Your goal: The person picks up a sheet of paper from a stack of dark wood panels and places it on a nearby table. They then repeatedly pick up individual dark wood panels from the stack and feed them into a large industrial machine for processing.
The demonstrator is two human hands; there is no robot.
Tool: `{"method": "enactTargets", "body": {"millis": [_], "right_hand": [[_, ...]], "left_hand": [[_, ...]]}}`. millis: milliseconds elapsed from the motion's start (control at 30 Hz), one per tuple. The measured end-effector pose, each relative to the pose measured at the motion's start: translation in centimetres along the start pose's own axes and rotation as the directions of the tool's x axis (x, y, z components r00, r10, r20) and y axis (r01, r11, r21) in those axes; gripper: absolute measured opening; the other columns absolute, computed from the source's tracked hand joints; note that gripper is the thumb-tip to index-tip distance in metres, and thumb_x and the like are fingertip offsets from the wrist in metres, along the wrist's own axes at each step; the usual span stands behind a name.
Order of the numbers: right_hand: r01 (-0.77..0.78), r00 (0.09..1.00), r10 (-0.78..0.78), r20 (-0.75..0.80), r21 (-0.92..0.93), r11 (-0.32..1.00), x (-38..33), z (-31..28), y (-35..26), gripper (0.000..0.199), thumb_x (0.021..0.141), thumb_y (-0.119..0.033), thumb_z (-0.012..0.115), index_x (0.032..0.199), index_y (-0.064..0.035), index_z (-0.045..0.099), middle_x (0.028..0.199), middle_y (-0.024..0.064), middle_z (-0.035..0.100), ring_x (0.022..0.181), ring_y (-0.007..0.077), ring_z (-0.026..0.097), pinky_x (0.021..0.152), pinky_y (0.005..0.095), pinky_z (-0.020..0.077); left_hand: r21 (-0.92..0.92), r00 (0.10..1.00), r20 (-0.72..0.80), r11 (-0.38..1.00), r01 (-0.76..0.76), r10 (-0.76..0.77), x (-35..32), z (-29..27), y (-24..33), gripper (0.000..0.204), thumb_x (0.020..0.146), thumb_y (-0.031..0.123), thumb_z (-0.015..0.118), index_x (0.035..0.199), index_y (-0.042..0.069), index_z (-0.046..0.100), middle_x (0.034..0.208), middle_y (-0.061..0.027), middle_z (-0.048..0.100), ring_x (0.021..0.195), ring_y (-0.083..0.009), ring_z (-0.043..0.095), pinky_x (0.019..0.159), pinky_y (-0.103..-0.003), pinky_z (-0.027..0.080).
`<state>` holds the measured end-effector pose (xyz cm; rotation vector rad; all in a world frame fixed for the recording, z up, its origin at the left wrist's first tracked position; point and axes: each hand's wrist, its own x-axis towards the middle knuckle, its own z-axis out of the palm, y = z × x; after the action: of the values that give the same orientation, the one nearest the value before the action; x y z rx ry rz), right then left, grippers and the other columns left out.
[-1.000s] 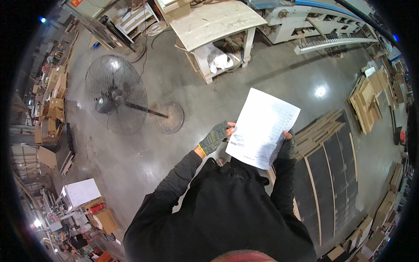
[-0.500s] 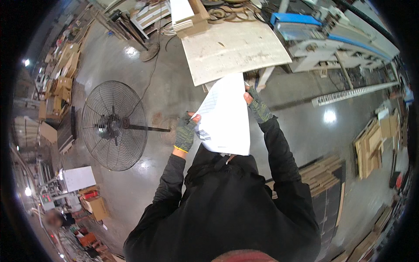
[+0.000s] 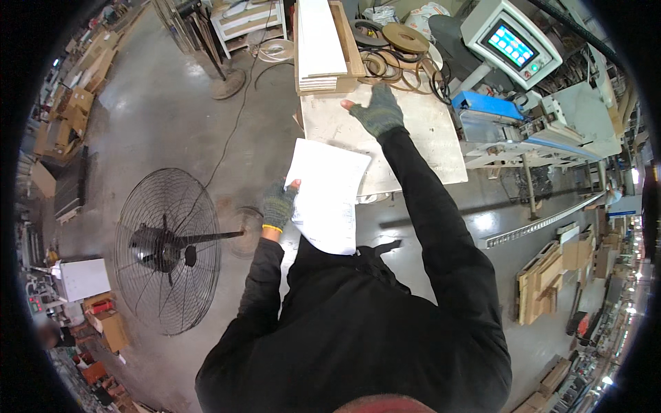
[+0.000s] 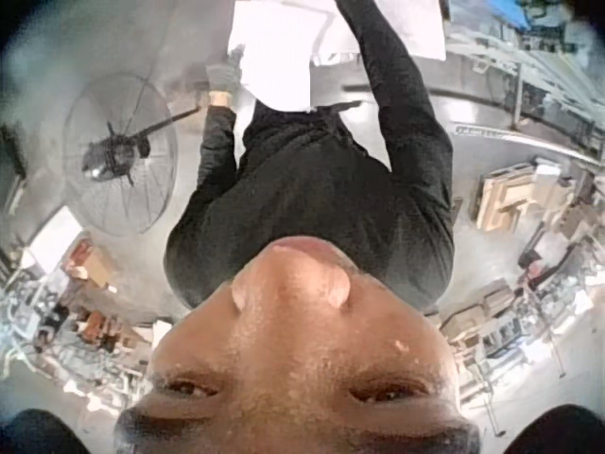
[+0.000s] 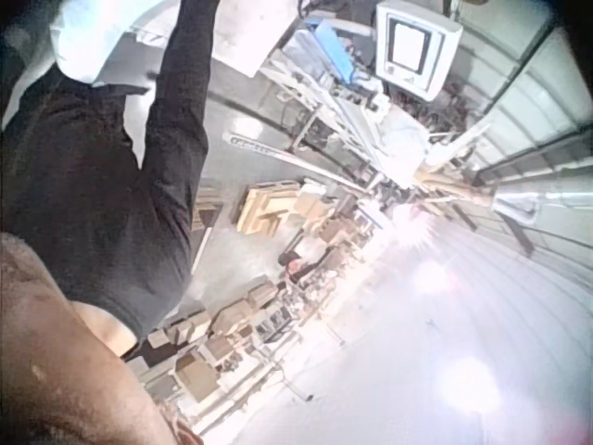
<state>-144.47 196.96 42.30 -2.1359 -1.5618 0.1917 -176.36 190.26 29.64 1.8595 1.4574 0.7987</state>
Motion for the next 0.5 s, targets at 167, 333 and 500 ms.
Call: {"method": "enactTargets", "body": {"millis": [167,333,500], "right_hand": [[-0.013,1.0,0.007,-0.025,-0.247,0.969,9.1,4.3,-1.8,0.125,0.067,-0.081,0.068,0.149,0.0046,0.03,0.148,0.0326,0.034,0.139,0.0443,0.035,0.116,0.0474,0.0302],[-0.146,0.985,0.166,0.049,-0.274,0.951,14.1,8.8,-7.4,0.118,0.066,-0.074,0.074,0.149,-0.0004,0.033,0.151,0.0295,0.032,0.137,0.0455,0.038,0.11,0.0524,0.0369],[-0.192,0.968,0.235,0.083,-0.351,0.916,15.4,10.1,-8.0,0.103,0.072,-0.061,0.077,0.148,-0.0046,0.037,0.147,0.026,0.035,0.131,0.0458,0.043,0.104,0.0553,0.0413]], "left_hand": [[-0.012,0.982,0.189,1.0,0.002,0.001,8.0,-0.7,2.6,0.066,0.089,0.06,0.062,0.094,-0.005,0.066,0.082,-0.0277,0.065,0.076,-0.0442,0.064,0.067,-0.047,0.049],[-0.104,1.0,-0.001,0.995,0.01,-0.01,13.8,-1.4,-2.1,0.067,0.089,0.058,0.064,0.095,-0.008,0.066,0.078,-0.0274,0.064,0.071,-0.0415,0.063,0.066,-0.045,0.049],[-0.168,0.981,-0.178,0.985,0.045,-0.076,13.8,-3.5,-2.1,0.059,0.089,0.05,0.069,0.091,-0.009,0.065,0.074,-0.024,0.063,0.068,-0.0339,0.062,0.066,-0.042,0.049]]}}
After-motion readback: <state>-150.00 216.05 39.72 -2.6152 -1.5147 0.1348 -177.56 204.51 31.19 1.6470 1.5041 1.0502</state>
